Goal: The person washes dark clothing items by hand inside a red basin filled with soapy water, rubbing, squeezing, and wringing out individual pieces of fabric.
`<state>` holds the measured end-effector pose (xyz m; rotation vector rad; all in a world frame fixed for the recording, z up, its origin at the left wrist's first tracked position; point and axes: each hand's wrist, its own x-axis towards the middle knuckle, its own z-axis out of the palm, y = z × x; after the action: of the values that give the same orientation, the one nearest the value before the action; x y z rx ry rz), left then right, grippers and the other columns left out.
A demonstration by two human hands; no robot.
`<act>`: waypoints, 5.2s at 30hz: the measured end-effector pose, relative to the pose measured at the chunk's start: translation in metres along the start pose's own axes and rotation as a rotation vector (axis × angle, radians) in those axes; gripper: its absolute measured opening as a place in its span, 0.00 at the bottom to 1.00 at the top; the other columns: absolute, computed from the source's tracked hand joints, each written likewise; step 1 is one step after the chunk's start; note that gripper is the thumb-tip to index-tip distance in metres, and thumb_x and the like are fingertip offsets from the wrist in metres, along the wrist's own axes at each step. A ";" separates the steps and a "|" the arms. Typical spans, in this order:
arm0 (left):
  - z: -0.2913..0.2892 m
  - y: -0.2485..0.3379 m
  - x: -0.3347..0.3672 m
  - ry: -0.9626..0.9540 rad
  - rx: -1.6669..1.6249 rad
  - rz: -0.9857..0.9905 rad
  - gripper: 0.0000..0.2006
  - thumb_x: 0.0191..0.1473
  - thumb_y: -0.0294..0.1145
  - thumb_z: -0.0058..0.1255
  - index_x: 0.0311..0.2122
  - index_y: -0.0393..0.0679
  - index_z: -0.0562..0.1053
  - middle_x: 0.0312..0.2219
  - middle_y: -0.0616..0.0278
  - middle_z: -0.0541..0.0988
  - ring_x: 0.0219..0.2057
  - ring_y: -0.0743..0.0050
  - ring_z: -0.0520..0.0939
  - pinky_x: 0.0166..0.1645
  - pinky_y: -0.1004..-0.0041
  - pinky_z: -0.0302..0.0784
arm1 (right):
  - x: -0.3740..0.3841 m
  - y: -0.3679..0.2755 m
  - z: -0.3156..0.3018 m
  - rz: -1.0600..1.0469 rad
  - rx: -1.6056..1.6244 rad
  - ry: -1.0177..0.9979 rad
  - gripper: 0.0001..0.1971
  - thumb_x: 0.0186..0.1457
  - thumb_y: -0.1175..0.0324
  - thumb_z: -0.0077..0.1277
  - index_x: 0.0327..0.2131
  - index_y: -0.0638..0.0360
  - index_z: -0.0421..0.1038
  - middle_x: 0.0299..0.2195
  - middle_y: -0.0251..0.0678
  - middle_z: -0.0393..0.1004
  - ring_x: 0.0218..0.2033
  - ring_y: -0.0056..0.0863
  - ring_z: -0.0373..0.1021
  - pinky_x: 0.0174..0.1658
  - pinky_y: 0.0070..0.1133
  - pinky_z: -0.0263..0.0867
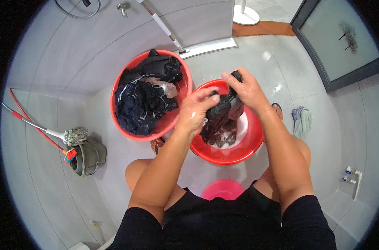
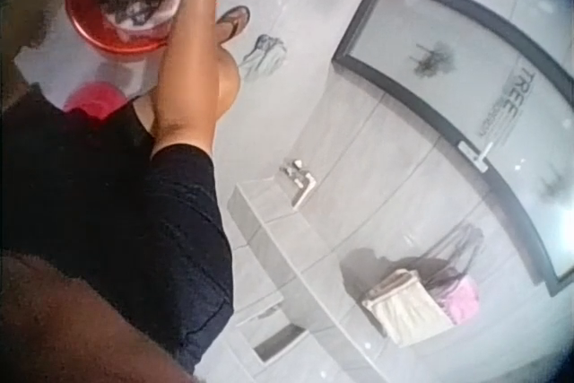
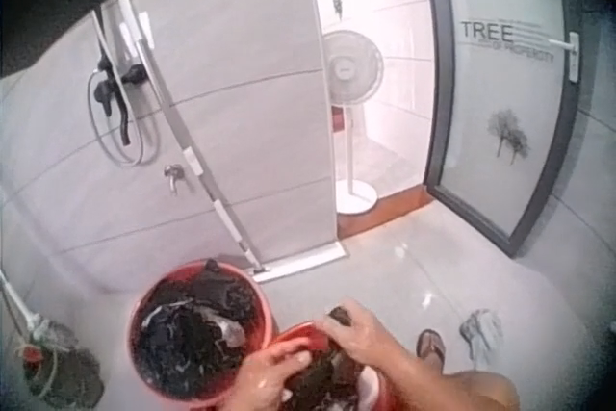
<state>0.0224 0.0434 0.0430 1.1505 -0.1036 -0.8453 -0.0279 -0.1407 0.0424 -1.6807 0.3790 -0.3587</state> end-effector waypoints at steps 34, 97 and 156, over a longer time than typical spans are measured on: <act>0.007 0.023 -0.017 -0.113 0.630 -0.088 0.13 0.55 0.35 0.60 0.39 0.35 0.80 0.31 0.65 0.81 0.33 0.80 0.78 0.40 0.73 0.74 | 0.002 -0.020 0.026 -0.131 -0.065 0.157 0.24 0.61 0.51 0.56 0.23 0.66 0.70 0.15 0.36 0.63 0.20 0.22 0.58 0.26 0.25 0.62; 0.044 -0.026 0.024 0.291 -0.121 -0.046 0.11 0.66 0.37 0.43 0.31 0.47 0.72 0.29 0.70 0.72 0.33 0.82 0.74 0.38 0.73 0.72 | 0.003 0.032 0.055 -0.248 -0.201 0.313 0.06 0.43 0.73 0.57 0.21 0.59 0.69 0.19 0.46 0.68 0.23 0.46 0.71 0.29 0.34 0.69; -0.010 0.019 -0.002 0.180 0.056 0.313 0.16 0.64 0.41 0.54 0.45 0.37 0.76 0.38 0.62 0.81 0.36 0.76 0.80 0.43 0.73 0.77 | -0.001 -0.006 -0.032 0.224 -0.241 -0.350 0.21 0.44 0.65 0.67 0.42 0.65 0.77 0.33 0.39 0.79 0.38 0.25 0.74 0.45 0.22 0.69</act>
<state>0.0357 0.0549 0.0556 1.2196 -0.1554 -0.4631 -0.0430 -0.1675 0.0531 -1.8712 0.3540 0.1536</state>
